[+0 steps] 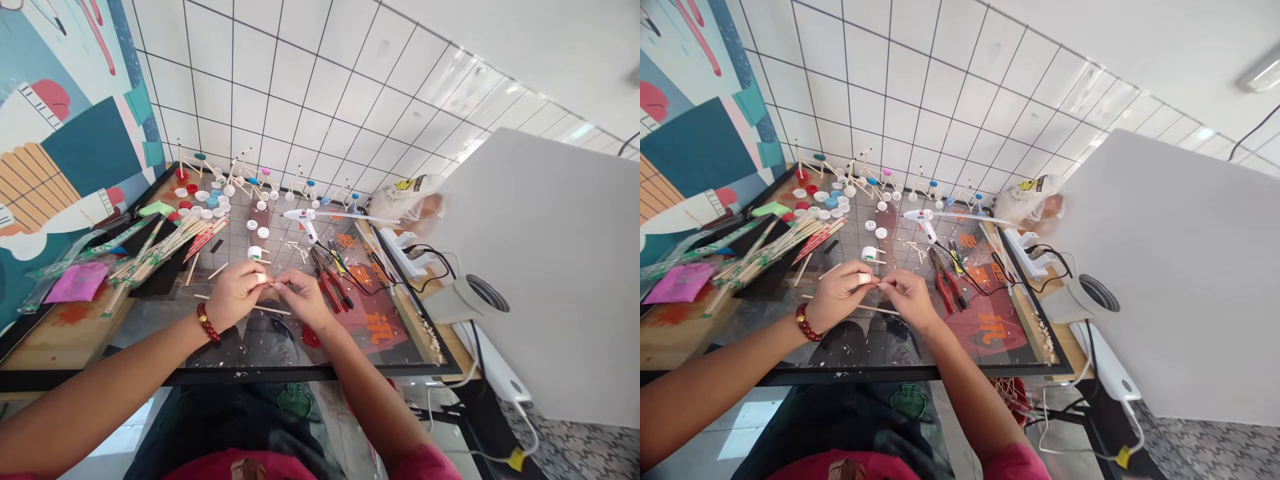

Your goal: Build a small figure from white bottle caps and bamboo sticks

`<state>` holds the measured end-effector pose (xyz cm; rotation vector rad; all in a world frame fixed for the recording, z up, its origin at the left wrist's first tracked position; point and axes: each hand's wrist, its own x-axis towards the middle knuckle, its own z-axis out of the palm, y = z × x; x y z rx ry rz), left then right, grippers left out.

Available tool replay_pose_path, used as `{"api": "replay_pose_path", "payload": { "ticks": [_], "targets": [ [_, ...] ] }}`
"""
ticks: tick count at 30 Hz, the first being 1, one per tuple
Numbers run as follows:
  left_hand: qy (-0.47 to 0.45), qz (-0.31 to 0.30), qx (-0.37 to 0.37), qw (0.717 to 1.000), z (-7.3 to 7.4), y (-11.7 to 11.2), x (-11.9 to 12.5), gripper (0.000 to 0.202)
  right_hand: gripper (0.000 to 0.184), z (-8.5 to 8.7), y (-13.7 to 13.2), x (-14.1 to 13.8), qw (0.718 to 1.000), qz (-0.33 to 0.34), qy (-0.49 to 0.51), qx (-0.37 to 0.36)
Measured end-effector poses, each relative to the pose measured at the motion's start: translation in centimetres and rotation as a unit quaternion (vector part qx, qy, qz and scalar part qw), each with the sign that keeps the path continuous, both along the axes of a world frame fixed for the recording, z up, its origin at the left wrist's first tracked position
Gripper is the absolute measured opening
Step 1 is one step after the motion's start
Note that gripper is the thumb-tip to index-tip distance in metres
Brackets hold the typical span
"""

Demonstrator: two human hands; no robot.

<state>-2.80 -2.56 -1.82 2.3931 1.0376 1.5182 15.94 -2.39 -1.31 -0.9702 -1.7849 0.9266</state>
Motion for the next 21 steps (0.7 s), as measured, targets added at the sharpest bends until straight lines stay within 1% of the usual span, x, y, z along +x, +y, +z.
{"api": "replay_pose_path", "payload": {
  "ticks": [2, 4, 6, 8, 11, 13, 15, 17, 19, 21],
  "targets": [
    [0.0, -0.022, -0.016, 1.0, 0.2, -0.2, 0.1, 0.01, 0.027, 0.0, 0.1, 0.3, 0.997, 0.038, 0.042, -0.057],
    [-0.001, -0.055, -0.036, 0.998, 0.3, -0.3, 0.2, 0.008, 0.034, 0.1, 0.2, 0.4, 0.986, 0.072, 0.09, -0.124],
    [-0.012, -0.066, -0.042, 0.997, 0.3, -0.5, 0.3, 0.008, 0.039, 0.1, 0.1, 0.4, 0.977, 0.075, 0.115, -0.161],
    [-0.02, -0.068, -0.044, 0.997, 0.2, -0.6, 0.4, 0.01, 0.04, 0.1, 0.0, 0.3, 0.98, 0.055, 0.11, -0.158],
    [-0.01, -0.088, -0.06, 0.994, -0.1, -0.8, 0.5, 0.011, 0.039, 0.0, 0.0, -0.1, 0.988, 0.012, 0.081, -0.135],
    [-0.01, -0.084, -0.072, 0.994, -0.1, -1.0, 0.6, 0.014, 0.038, -0.1, 0.0, -0.2, 0.99, -0.012, 0.07, -0.122],
    [-0.025, -0.077, -0.088, 0.993, 0.0, -1.1, 0.6, 0.014, 0.037, -0.1, 0.0, -0.3, 0.991, -0.018, 0.064, -0.112],
    [-0.037, -0.086, -0.105, 0.99, 0.2, -1.2, 0.7, 0.011, 0.036, -0.2, 0.0, -0.3, 0.993, -0.017, 0.063, -0.101],
    [-0.047, -0.09, -0.124, 0.987, 0.3, -1.3, 0.7, 0.013, 0.037, -0.2, 0.0, -0.3, 0.995, -0.026, 0.058, -0.082],
    [-0.067, -0.08, -0.159, 0.982, 0.3, -1.2, 0.7, 0.016, 0.038, -0.3, 0.0, -0.3, 0.995, -0.031, 0.055, -0.073]
  ]
}}
